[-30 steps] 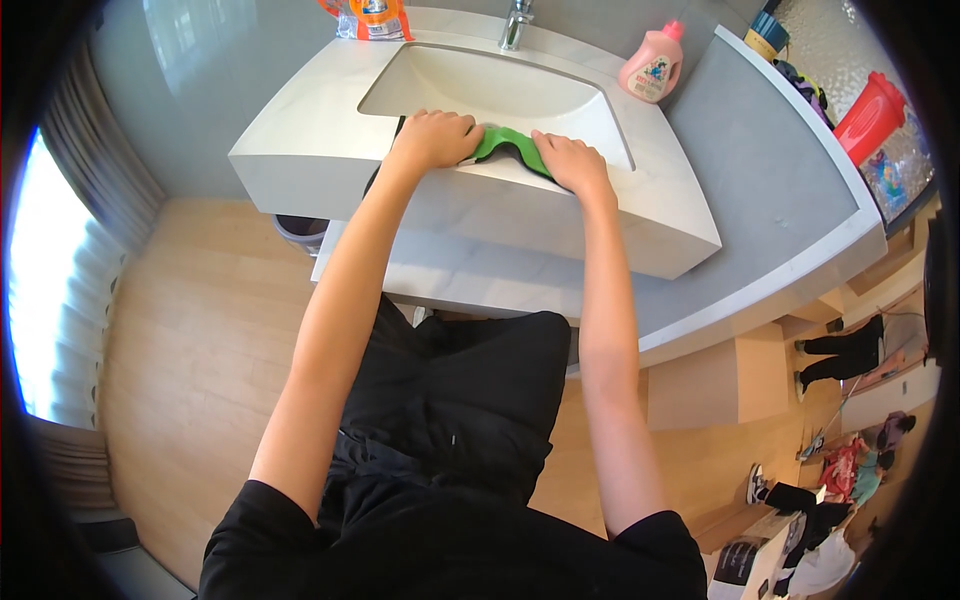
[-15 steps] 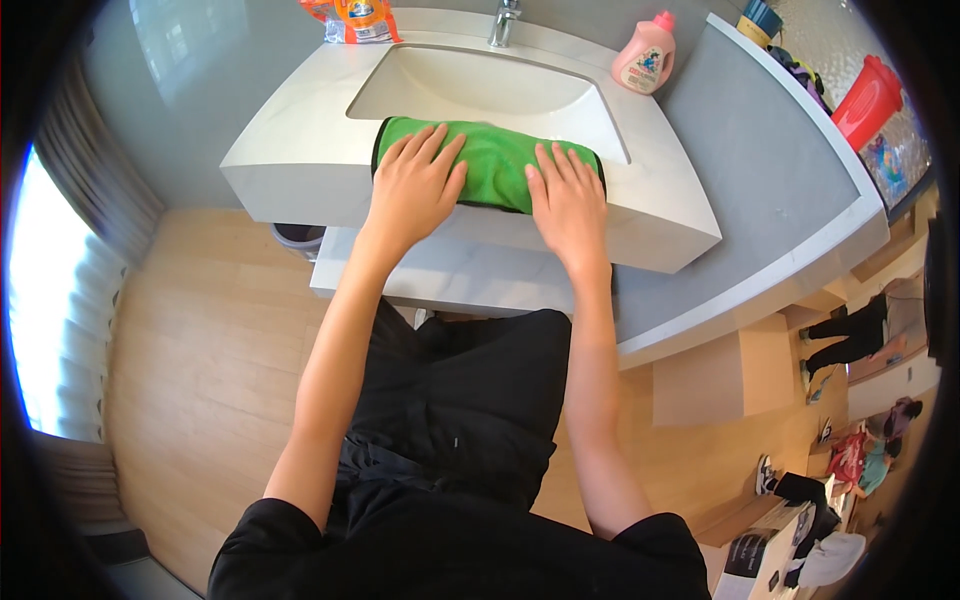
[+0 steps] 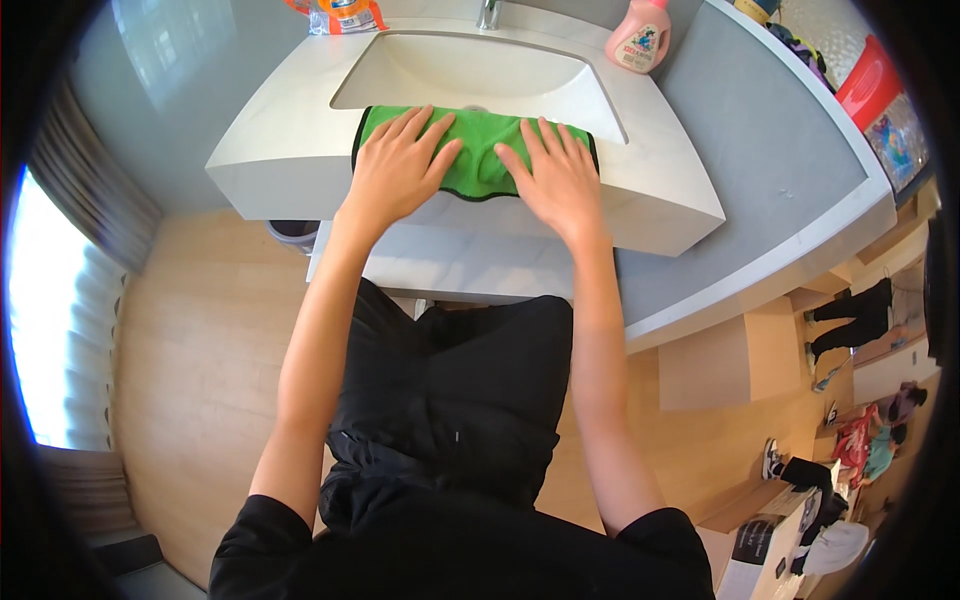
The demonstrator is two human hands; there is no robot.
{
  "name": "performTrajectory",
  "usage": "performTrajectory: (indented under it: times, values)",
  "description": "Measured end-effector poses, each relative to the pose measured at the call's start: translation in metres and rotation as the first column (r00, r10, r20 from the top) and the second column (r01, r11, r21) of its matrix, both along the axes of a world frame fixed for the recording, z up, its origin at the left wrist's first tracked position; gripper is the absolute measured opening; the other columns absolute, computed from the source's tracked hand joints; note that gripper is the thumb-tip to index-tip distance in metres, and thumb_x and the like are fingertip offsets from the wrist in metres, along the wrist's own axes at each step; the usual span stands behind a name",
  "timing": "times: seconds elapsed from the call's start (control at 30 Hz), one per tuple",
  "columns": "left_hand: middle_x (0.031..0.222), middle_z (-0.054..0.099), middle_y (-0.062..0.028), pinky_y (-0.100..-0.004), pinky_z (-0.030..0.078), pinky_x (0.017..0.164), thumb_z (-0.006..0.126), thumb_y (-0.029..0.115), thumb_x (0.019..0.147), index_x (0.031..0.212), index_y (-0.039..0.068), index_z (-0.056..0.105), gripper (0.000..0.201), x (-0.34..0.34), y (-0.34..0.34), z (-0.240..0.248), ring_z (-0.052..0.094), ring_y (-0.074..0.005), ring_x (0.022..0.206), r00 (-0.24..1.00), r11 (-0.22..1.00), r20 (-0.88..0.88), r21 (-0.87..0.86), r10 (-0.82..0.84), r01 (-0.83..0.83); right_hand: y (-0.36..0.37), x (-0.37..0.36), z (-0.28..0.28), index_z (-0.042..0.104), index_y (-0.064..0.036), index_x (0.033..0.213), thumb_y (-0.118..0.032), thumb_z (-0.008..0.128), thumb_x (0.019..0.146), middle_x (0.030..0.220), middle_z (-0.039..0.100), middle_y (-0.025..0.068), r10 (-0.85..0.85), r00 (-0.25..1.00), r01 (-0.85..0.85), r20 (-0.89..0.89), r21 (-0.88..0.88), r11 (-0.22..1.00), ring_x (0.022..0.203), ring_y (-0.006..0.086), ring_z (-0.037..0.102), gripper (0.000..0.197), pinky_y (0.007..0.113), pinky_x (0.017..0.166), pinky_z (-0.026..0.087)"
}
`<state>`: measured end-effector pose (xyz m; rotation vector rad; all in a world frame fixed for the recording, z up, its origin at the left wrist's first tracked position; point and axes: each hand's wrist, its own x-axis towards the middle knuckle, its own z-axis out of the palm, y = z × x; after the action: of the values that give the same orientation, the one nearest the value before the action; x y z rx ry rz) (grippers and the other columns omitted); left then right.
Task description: The person wipes the white top surface and outer rim of a bathroom sink with a green cloth.
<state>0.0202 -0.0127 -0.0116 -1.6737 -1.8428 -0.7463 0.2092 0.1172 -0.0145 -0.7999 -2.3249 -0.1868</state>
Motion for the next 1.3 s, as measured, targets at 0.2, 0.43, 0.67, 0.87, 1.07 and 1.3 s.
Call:
performTrajectory:
  times: [0.2, 0.43, 0.67, 0.87, 1.07, 1.3]
  values:
    - [0.128, 0.065, -0.0153, -0.0455, 0.045, 0.104, 0.043, 0.045, 0.102, 0.131, 0.016, 0.063, 0.045, -0.027, 0.044, 0.019, 0.061, -0.0348, 0.119, 0.997, 0.964, 0.061, -0.264, 0.044, -0.027, 0.04, -0.028, 0.024, 0.062, -0.0123, 0.135, -0.069, 0.028, 0.099, 0.135, 0.062, 0.0164, 0.01, 0.977, 0.054, 0.214, -0.291, 0.955, 0.128, 0.0347, 0.055, 0.075, 0.046, 0.111, 0.036]
    - [0.123, 0.068, -0.0063, -0.0497, 0.047, 0.096, 0.036, 0.044, 0.104, 0.132, 0.021, 0.059, 0.044, -0.059, 0.082, 0.028, 0.062, -0.0338, 0.115, 0.981, 0.771, 0.101, -0.633, 0.167, -0.066, 0.072, -0.047, 0.048, 0.07, -0.0167, 0.123, -0.069, 0.023, 0.098, 0.126, 0.069, 0.0136, -0.044, 0.887, 0.278, 0.459, -0.456, 0.845, 0.118, 0.0353, 0.062, 0.074, 0.047, 0.101, 0.046]
    - [0.11, 0.073, -0.0103, -0.0486, 0.048, 0.091, 0.036, 0.044, 0.101, 0.108, 0.015, 0.071, 0.046, -0.043, 0.059, 0.027, 0.066, -0.0345, 0.104, 0.986, 0.88, 0.107, -0.472, 0.124, -0.06, 0.066, -0.036, 0.04, 0.075, -0.0113, 0.109, -0.053, 0.039, 0.099, 0.112, 0.072, 0.0172, -0.103, 0.948, 0.227, 0.302, -0.411, 0.883, 0.104, 0.0368, 0.067, 0.056, 0.047, 0.094, 0.05]
    - [0.106, 0.072, -0.0133, -0.048, 0.048, 0.092, 0.038, 0.038, 0.101, 0.108, 0.013, 0.069, 0.04, -0.051, 0.051, 0.018, 0.065, -0.0368, 0.102, 0.982, 0.903, 0.151, -0.427, 0.114, -0.039, 0.049, -0.032, 0.038, 0.076, -0.0091, 0.102, -0.047, 0.042, 0.1, 0.105, 0.073, 0.0202, -0.065, 0.971, 0.154, 0.229, -0.393, 0.907, 0.099, 0.0399, 0.068, 0.051, 0.047, 0.094, 0.051]
    - [0.115, 0.07, -0.011, -0.0446, 0.048, 0.097, 0.043, 0.036, 0.101, 0.118, 0.014, 0.067, 0.036, -0.033, 0.031, 0.015, 0.064, -0.0342, 0.108, 0.993, 0.961, 0.1, -0.276, 0.065, -0.035, 0.029, -0.017, 0.037, 0.074, -0.0054, 0.101, -0.04, 0.045, 0.099, 0.101, 0.073, 0.0207, -0.025, 0.989, 0.074, 0.144, -0.35, 0.934, 0.097, 0.0414, 0.066, 0.045, 0.048, 0.093, 0.05]
    - [0.13, 0.065, -0.0138, -0.0432, 0.043, 0.106, 0.052, 0.03, 0.099, 0.131, 0.01, 0.063, 0.039, -0.008, -0.001, -0.003, 0.058, -0.0317, 0.124, 1.0, 0.999, -0.01, 0.049, 0.012, -0.012, 0.007, -0.002, 0.002, 0.067, -0.0044, 0.124, -0.033, 0.05, 0.1, 0.128, 0.066, 0.0185, 0.032, 0.996, -0.028, -0.079, 0.057, 0.998, 0.123, 0.0356, 0.058, 0.041, 0.047, 0.108, 0.042]
